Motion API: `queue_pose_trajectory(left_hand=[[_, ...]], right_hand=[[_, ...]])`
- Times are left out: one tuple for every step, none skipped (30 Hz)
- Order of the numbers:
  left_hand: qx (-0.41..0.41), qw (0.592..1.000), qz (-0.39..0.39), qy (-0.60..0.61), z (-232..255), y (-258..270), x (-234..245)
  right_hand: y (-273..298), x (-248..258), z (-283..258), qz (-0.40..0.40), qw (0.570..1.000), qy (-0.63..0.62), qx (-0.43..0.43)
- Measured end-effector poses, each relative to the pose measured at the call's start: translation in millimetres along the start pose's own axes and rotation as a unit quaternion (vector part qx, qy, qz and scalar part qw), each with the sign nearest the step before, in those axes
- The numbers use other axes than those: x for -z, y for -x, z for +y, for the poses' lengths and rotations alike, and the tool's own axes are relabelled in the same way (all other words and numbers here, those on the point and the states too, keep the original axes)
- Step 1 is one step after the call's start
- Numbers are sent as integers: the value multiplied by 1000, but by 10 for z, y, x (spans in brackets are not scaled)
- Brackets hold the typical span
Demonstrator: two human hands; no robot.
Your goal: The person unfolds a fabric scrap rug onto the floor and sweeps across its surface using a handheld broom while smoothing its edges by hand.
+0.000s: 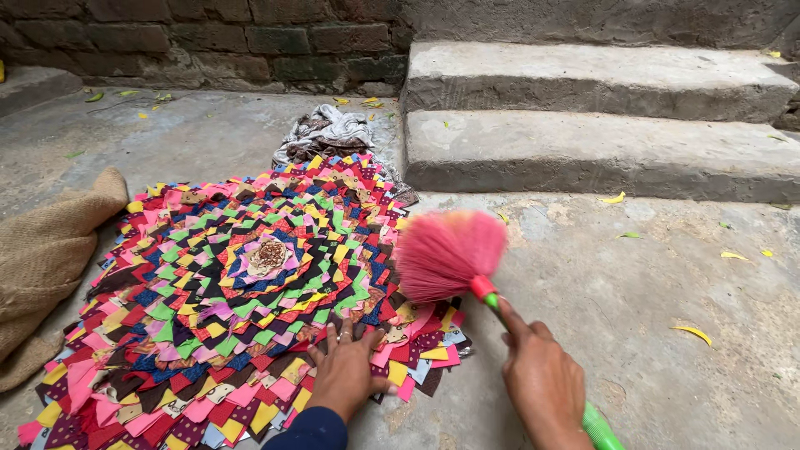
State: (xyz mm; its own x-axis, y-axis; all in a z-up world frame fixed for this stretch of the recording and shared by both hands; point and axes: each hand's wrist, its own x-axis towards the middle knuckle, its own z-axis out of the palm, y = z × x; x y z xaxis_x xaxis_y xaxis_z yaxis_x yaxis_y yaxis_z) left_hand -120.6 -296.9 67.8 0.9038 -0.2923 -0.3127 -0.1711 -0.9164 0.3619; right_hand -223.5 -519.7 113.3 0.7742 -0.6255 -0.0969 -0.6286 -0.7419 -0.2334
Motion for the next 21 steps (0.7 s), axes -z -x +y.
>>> queue_pose_trajectory(left_hand=[[24,1000,-16,11,27,-2,-12],[23,1000,-17,12,36,-21,-35],[39,999,-14,9,39,-62,-65],[55,998,-10,5,31,-123,-88],[55,998,-9,6,26,-179,-123],[63,998,3,9,17,-221,-164],[71,997,15,11,-2,-252,-198],[71,997,15,11,-23,-269,-230],[66,998,18,12,-40,-278,-253],[61,998,21,12,-53,-287,-257],[59,998,21,12,-82,-261,-262],[46,999,13,11,-152,-215,-245],[34,999,6,10,-232,-169,-222],[36,999,11,8,-335,-136,-181],[32,999,-26,-9,-457,-107,-143],[27,997,-65,-25,-588,-81,-129],[28,997,-62,-26,-773,-38,-95],[-24,997,-71,-20,-966,5,-37],[-76,994,-78,-15,-1105,17,6],[-74,994,-74,-16,-1214,16,38],[-53,991,-98,74,-1315,19,85]], right_hand=[[27,6,-41,17,999,-16,28],[44,19,-59,34,997,-31,56],[65,28,-66,34,997,-29,55],[79,30,-85,36,996,-30,72],[84,34,-101,39,995,-31,89],[83,37,-118,39,995,-31,90],[84,37,-131,23,996,-36,81],[88,36,-123,6,997,-40,71],[88,39,-103,6,997,-40,71],[81,47,-76,13,997,-49,62],[74,56,-43,20,997,-57,53],[55,67,-20,22,996,-60,55],[47,81,19,32,997,-54,35],[47,75,32,42,998,-49,16],[49,54,32,43,997,-53,21],[53,27,53,50,997,-55,28],[60,-9,65,57,996,-56,36],[75,-49,59,59,996,-59,37],[95,-96,36,52,992,-85,73],[115,-151,6,43,987,-111,111],[143,-202,-28,45,986,-113,115]])
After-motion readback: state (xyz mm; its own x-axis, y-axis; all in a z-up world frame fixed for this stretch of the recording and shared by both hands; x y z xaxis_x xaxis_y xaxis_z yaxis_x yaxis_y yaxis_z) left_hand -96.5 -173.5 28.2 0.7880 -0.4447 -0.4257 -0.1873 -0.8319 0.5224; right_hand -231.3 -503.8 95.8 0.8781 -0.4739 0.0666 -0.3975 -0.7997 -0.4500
